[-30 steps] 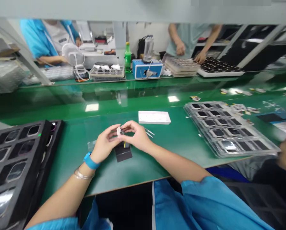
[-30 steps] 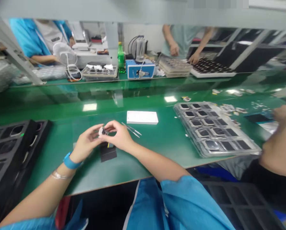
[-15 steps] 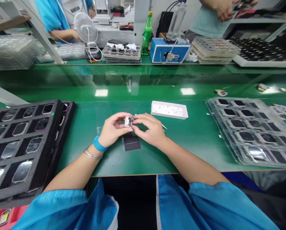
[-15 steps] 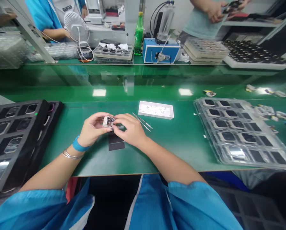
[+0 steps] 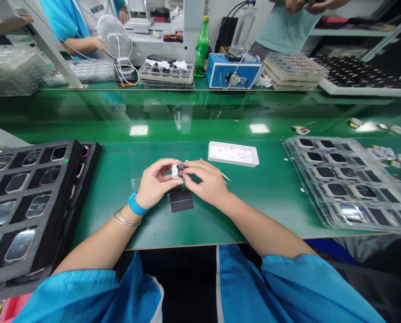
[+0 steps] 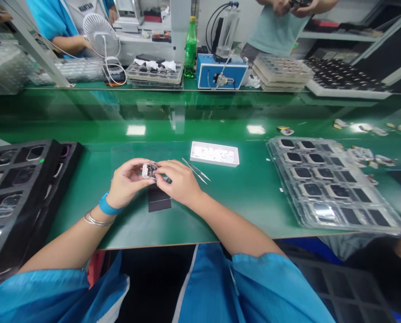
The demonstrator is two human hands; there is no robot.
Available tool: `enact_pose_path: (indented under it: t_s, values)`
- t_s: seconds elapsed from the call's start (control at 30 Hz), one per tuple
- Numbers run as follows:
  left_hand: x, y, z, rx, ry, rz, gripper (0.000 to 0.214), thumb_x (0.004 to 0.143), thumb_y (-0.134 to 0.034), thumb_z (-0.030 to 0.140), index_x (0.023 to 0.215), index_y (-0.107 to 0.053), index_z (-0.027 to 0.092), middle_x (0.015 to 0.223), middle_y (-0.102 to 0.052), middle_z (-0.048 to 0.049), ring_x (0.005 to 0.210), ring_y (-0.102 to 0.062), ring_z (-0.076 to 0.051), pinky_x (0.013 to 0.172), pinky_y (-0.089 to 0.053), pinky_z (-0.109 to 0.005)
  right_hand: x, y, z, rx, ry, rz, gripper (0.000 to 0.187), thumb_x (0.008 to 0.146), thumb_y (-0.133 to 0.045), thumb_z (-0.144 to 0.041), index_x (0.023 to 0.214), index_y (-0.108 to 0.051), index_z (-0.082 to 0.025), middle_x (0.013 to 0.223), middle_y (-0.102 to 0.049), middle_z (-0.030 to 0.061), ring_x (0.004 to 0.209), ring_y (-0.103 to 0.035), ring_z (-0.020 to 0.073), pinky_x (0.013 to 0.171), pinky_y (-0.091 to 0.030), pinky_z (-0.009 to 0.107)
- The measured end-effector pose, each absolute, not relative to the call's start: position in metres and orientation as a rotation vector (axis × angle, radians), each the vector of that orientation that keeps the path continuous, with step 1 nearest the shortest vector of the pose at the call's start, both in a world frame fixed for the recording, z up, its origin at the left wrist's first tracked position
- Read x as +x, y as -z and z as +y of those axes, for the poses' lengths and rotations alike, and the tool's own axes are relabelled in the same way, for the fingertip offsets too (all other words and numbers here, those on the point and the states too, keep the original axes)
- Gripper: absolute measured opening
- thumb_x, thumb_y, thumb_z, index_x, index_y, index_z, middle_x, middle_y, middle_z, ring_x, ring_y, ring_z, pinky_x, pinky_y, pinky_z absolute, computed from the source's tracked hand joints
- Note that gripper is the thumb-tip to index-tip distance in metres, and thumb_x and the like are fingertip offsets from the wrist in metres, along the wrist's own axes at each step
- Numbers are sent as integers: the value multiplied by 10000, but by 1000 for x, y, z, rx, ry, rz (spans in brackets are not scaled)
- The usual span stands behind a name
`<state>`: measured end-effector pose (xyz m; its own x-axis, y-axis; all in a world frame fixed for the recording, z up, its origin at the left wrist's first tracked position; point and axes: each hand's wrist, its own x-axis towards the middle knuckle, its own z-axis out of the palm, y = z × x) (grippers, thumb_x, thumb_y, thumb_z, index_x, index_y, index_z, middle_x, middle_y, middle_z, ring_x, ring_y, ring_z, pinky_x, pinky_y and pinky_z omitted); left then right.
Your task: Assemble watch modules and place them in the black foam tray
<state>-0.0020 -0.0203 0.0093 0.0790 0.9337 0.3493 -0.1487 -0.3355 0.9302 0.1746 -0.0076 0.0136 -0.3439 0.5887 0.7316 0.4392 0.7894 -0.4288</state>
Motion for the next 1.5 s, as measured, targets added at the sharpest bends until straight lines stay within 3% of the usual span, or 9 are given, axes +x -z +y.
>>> enact_pose_path:
  t_s: [0.33, 0.6, 0.7, 0.9, 1.2, 1.37, 1.43, 1.5]
  values:
    - [-1, -9, -17, 1083, -1394, 849, 518, 590, -882, 230, 1081, -717, 230, 1025, -732, -58, 925, -683, -192, 855, -568, -332, 189, -26, 7, -845, -94, -2083, 142, 886, -502, -154, 835, -625, -204, 1022, -702, 86, 966, -647, 204, 878, -523, 371]
    - [-4, -18, -18, 791, -1289, 738, 490, 628, -863, 246, 1096, -716, 242, 982, -730, -41, 885, -698, -185, 827, -572, -327, 273, -45, 50, -1754, -58, -1895, 187, 772, -525, -109, 817, -699, -159, 839, -721, 107, 822, -672, 270, 817, -510, 438]
    - [-4, -16, -19, 824, -1273, 743, 496, 638, -858, 254, 1109, -706, 234, 1004, -726, -49, 909, -691, -191, 839, -562, -330, 261, -42, 45, -1596, -247, -1775, 167, 775, -584, -151, 871, -719, -165, 908, -739, 88, 880, -687, 248, 873, -513, 418]
    - [-1, -12, -20, 930, -1249, 713, 526, 614, -873, 227, 1103, -681, 260, 1005, -719, -29, 909, -679, -166, 841, -551, -299, 187, -21, 7, -1014, -886, -1678, 108, 803, -667, -292, 829, -692, -190, 825, -733, 30, 766, -689, 164, 756, -557, 309]
    - [-2, -6, -17, 1114, -1268, 789, 495, 582, -889, 248, 1027, -679, 199, 953, -711, -54, 861, -684, -177, 811, -567, -302, 179, -13, -5, -1028, -701, -1795, 63, 838, -637, -228, 809, -691, -211, 834, -737, 20, 799, -695, 171, 766, -548, 302]
    - [2, -4, -19, 1082, -1299, 869, 493, 577, -890, 234, 1017, -671, 197, 975, -710, -45, 863, -676, -160, 820, -558, -284, 176, -7, -4, -967, -441, -1978, 103, 863, -589, -183, 795, -656, -221, 844, -724, 33, 890, -682, 205, 955, -504, 408]
    - [3, -7, -20, 986, -1289, 843, 492, 597, -881, 252, 1034, -659, 208, 972, -707, -33, 850, -674, -143, 799, -557, -262, 174, -4, -1, -992, -578, -1913, 63, 874, -604, -237, 831, -642, -210, 883, -719, 48, 908, -674, 204, 956, -506, 421]
    - [1, -11, -20, 920, -1270, 799, 492, 608, -877, 271, 1042, -649, 221, 965, -707, -27, 839, -675, -137, 770, -556, -246, 173, -3, 3, -990, -915, -1744, 113, 877, -620, -308, 917, -619, -203, 958, -715, 58, 918, -676, 183, 887, -545, 375]
